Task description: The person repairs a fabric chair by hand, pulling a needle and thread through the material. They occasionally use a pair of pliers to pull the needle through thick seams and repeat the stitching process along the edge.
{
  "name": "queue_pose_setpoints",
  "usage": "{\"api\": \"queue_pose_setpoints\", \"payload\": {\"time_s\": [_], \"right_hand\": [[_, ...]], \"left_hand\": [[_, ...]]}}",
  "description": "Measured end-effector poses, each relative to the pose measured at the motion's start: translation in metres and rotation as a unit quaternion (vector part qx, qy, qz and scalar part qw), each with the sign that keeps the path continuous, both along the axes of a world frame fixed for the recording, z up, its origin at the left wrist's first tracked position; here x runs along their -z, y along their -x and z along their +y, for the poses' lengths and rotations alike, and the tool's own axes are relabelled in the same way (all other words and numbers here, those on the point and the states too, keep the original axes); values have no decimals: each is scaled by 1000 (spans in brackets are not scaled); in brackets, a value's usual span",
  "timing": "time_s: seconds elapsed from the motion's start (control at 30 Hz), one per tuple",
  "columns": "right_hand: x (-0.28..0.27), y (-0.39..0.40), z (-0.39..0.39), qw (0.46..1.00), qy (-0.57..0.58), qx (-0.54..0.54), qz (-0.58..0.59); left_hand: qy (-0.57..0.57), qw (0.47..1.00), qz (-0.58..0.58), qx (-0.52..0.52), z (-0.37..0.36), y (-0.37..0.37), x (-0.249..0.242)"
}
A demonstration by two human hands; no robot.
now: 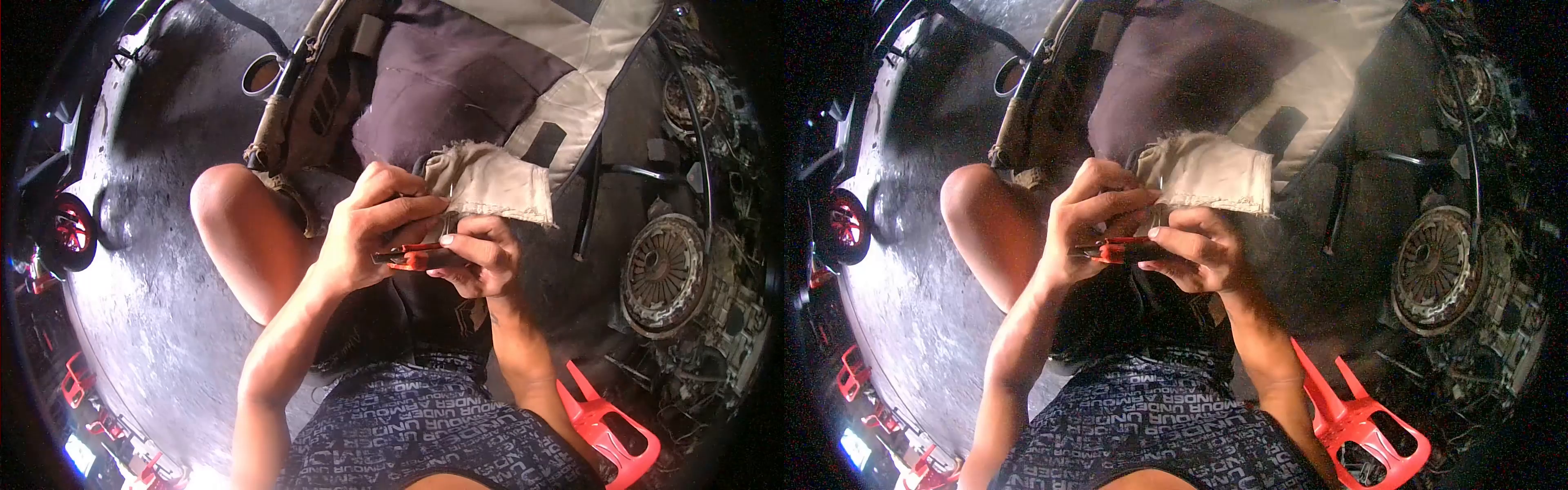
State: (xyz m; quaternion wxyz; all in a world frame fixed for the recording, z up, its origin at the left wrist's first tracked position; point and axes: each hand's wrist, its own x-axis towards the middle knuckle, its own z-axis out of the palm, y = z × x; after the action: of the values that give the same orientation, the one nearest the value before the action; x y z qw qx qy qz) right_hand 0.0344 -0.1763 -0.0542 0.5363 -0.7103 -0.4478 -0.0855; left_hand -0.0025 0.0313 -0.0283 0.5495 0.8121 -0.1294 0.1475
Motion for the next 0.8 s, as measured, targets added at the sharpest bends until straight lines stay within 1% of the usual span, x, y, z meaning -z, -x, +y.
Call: {"api": "queue_pose_setpoints", "payload": {"time_s": [0.23, 0.33, 0.37, 0.43, 0.47, 0.53, 0.57, 0.6, 0.63, 0.7, 0.73, 0.77, 0.8], "right_hand": [[2, 1, 8, 999, -14, 39, -19], [-14, 5, 3, 999, 10, 30, 15], [-21, 4, -5, 1000, 13, -3, 13], [-28, 12, -21, 997, -70, 6, 27], [-42, 10, -43, 995, -27, 60, 74], [-75, -11, -54, 970, -56, 177, 157], [-76, -39, -52, 965, -18, 247, 87], [-78, -67, -51, 946, 20, 323, 21], [-75, -100, -63, 891, 167, 394, -150], [-39, -161, -84, 861, 217, 398, -230], [-26, -180, -82, 867, 238, 384, -210], [-24, -187, -74, 872, 260, 368, -191], [-23, -187, -70, 884, 302, 335, -121]], "left_hand": [[-10, 1000, -11, -5, 0, 0, 3], [-7, 1000, 4, -27, -3, 2, 4], [-3, 999, 9, -33, -4, 3, 5], [-17, 999, -16, -46, -8, 1, 6], [-17, 999, -21, -46, -8, 1, 4], [-22, 998, -34, -41, -7, 0, 4], [-24, 998, -34, -43, -8, 1, 5], [-26, 998, -34, -44, -8, 2, 5], [-29, 998, -37, -45, -9, 2, 4], [-24, 998, -39, -44, -8, 3, 5], [-20, 998, -39, -46, -8, 3, 5], [-20, 998, -44, -46, -9, 3, 4], [-21, 998, -47, -47, -10, 3, 4]]}}
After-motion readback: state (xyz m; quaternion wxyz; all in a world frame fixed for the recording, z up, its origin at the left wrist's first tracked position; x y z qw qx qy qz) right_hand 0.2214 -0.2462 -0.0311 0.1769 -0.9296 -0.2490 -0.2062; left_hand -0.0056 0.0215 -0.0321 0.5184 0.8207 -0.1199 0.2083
